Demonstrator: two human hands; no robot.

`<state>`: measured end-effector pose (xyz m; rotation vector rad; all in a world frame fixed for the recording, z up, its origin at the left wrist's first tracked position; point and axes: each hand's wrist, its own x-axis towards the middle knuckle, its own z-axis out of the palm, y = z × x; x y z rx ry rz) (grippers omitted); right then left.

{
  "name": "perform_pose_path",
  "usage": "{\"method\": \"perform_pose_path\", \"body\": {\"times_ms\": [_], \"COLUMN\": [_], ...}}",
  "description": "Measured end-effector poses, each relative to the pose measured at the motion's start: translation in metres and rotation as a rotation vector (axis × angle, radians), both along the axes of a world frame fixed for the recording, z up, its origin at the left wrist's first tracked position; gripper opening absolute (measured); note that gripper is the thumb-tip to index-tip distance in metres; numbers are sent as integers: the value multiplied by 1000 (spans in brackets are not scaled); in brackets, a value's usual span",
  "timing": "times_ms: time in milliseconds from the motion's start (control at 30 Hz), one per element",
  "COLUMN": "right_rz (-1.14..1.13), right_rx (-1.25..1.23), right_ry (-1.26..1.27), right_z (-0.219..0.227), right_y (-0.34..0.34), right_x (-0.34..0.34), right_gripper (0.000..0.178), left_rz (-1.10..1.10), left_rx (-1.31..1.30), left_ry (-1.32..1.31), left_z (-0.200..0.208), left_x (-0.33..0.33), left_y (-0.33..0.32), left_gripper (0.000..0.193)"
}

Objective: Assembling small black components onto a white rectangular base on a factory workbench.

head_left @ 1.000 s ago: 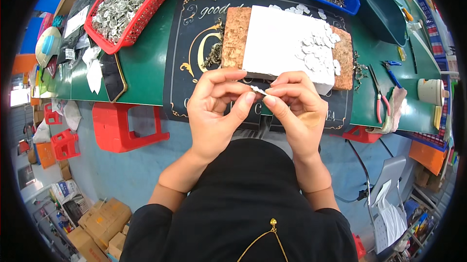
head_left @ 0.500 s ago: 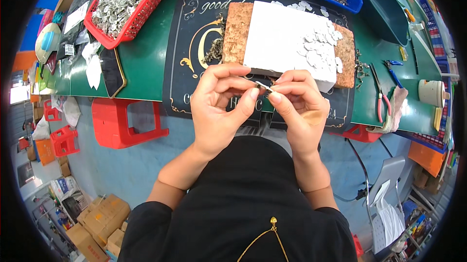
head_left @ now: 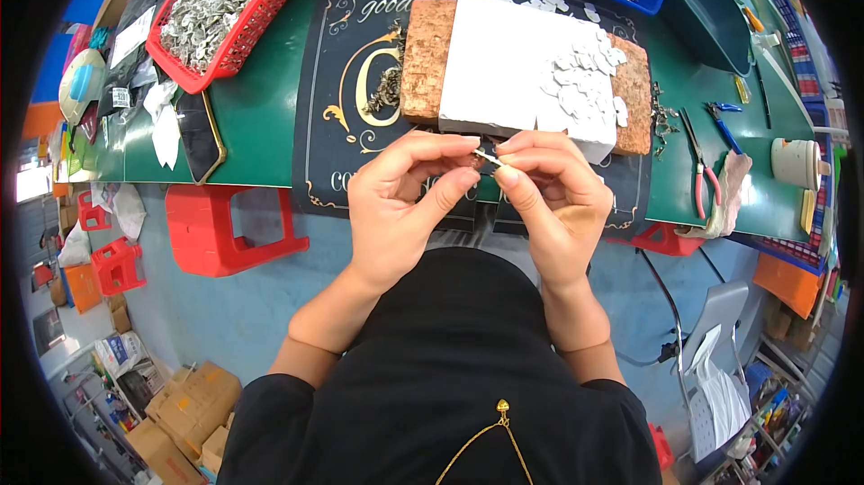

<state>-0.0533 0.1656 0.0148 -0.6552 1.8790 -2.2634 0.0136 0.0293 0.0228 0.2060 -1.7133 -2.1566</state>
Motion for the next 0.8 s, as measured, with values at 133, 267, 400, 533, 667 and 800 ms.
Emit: {"method": "perform_pose_path", "body": {"times_ms": [133,267,400,533,667,800], "right_rz": [29,76,-73,-186,-176,-198], "right_rx": [23,104,441,712,813,690], "right_ry": [31,79,384,639,665,667], "right_z": [1,9,23,28,24,12], "right_y": [3,10,17,16,12,7], "right_x": [-1,-1,-10,-21,-30,-30], "right_gripper": [9,10,13,11,8,11], "left_rz": [9,4,-3,155,220,179], "left_rx": [-135,-109,-387,-990,-1177,-1207], "left_ry": [46,131,67,68,14,27], "left_z": [-5,-10,-12,-7,-16,-28], "left_x": [-3,-9,-13,-27,-33,-35], "left_y": [-3,-2,-1,4,-1,-7], "left_gripper": [19,16,15,18,30,36]}}
